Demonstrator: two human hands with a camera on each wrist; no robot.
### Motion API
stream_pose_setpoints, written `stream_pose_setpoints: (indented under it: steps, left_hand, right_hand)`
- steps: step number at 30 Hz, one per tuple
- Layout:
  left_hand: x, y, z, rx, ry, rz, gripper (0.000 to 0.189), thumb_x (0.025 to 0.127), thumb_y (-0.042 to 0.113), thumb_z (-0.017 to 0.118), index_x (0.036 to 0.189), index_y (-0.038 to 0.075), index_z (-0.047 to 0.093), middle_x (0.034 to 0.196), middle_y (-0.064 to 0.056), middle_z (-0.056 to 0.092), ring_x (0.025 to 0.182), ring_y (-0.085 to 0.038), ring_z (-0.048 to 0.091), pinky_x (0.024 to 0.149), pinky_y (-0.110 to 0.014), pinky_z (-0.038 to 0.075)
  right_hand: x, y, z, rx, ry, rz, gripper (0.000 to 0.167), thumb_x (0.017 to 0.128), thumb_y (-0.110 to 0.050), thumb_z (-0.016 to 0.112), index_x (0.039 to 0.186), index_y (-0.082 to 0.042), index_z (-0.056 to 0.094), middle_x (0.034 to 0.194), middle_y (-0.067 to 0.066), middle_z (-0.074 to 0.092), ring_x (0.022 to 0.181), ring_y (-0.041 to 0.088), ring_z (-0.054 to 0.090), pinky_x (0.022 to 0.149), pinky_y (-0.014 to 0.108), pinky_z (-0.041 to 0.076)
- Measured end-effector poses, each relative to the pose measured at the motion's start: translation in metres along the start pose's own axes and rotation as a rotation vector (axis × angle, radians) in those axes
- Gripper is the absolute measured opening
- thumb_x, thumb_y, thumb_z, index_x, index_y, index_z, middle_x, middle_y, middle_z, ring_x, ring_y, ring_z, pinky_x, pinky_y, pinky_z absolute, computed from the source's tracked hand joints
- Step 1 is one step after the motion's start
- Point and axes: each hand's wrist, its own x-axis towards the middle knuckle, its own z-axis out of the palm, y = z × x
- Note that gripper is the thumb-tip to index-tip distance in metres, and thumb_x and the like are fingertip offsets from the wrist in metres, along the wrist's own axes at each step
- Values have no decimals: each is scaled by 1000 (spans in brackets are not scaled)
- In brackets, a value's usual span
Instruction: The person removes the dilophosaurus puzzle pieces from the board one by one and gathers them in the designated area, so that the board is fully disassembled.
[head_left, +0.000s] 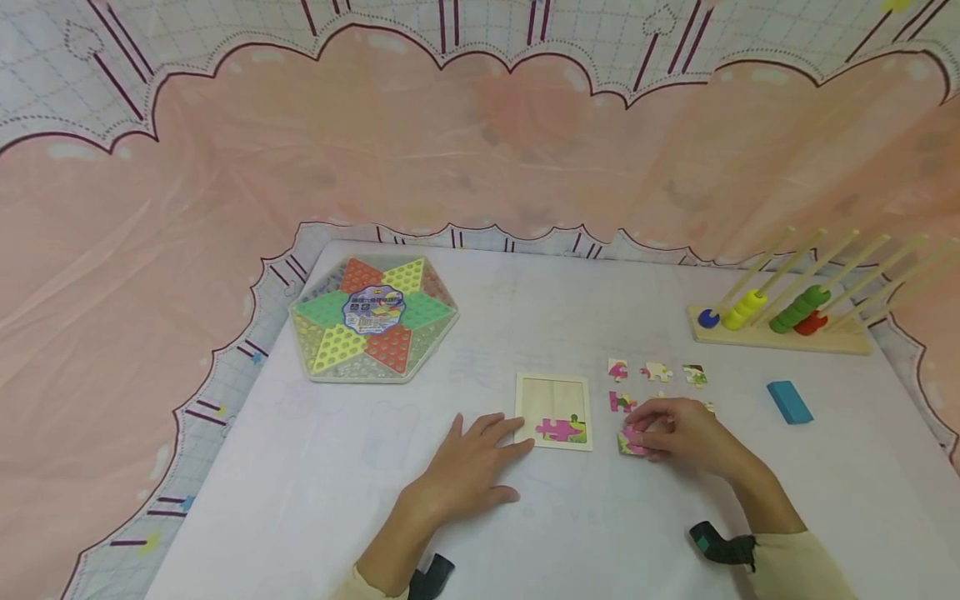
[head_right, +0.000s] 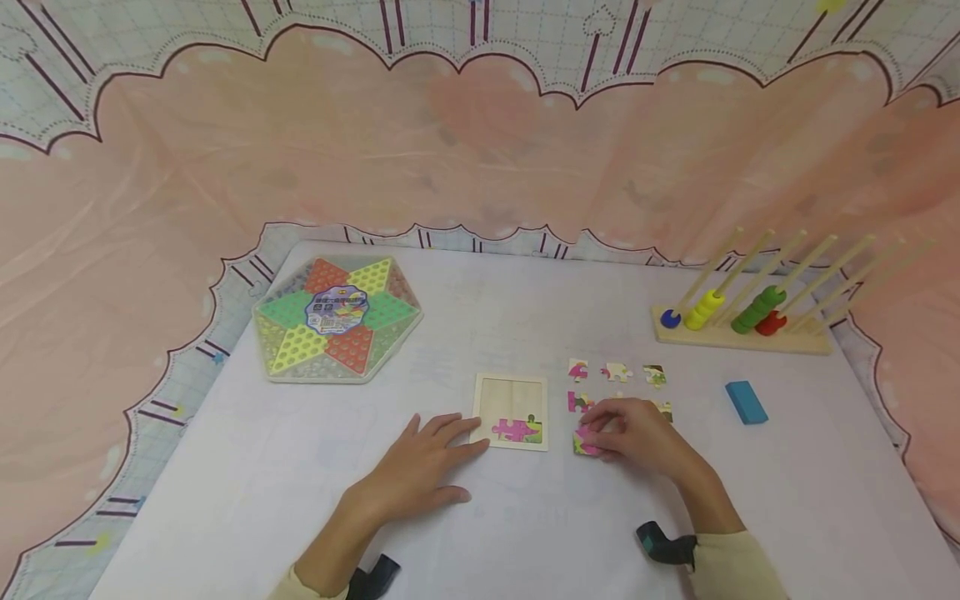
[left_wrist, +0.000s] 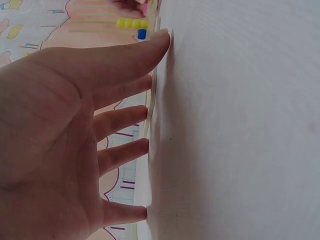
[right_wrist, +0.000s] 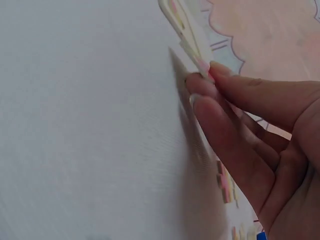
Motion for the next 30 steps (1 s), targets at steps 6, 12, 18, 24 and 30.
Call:
stream_pose_setpoints:
  steps: [6,12,18,24,30]
  left_hand:
    - [1,0,2,0,1,-7,66,86,47,78,146,31,57,162,2,44,150,-26,40,117,-72,32]
    - [2,0,3,5,5,-8,66,85,47,78,146,31,57,162,3,44,150,-26,40,116,-72,32]
    - [2,0,3,6,6,-6,66,85,47,79,146,31,57,162,2,44,150,-26,40,116,-72,33]
    - [2,0,4,9,1,-12,66,85,47,78,146,32,57,162,3,44,150,-26,40,116,-72,32]
    - [2,0,5,10,3,-13,66,85,47,79,146,32,57,161,2,45,150,-26,40,116,-72,33]
  right_hand:
    - [2,-4,9,-75,50,20,25,89,-16,78,112,-8,76,93,4,73,68,11,64,60,21,57]
    - [2,-5,12,-112,65,13,24,89,-18,78,111,-8,76,92,3,73,68,11,62,58,20,55]
    - [2,-4,14,-123,81,5,23,89,-18,78,110,-8,77,89,2,72,67,11,62,58,20,55]
    - [4,-6,15,-202,120,-37,18,86,-16,81,103,-9,77,83,-2,69,72,10,58,58,18,52]
    - [5,-7,15,-223,120,-66,12,85,-14,82,95,-12,75,79,-4,65,73,9,55,58,17,51]
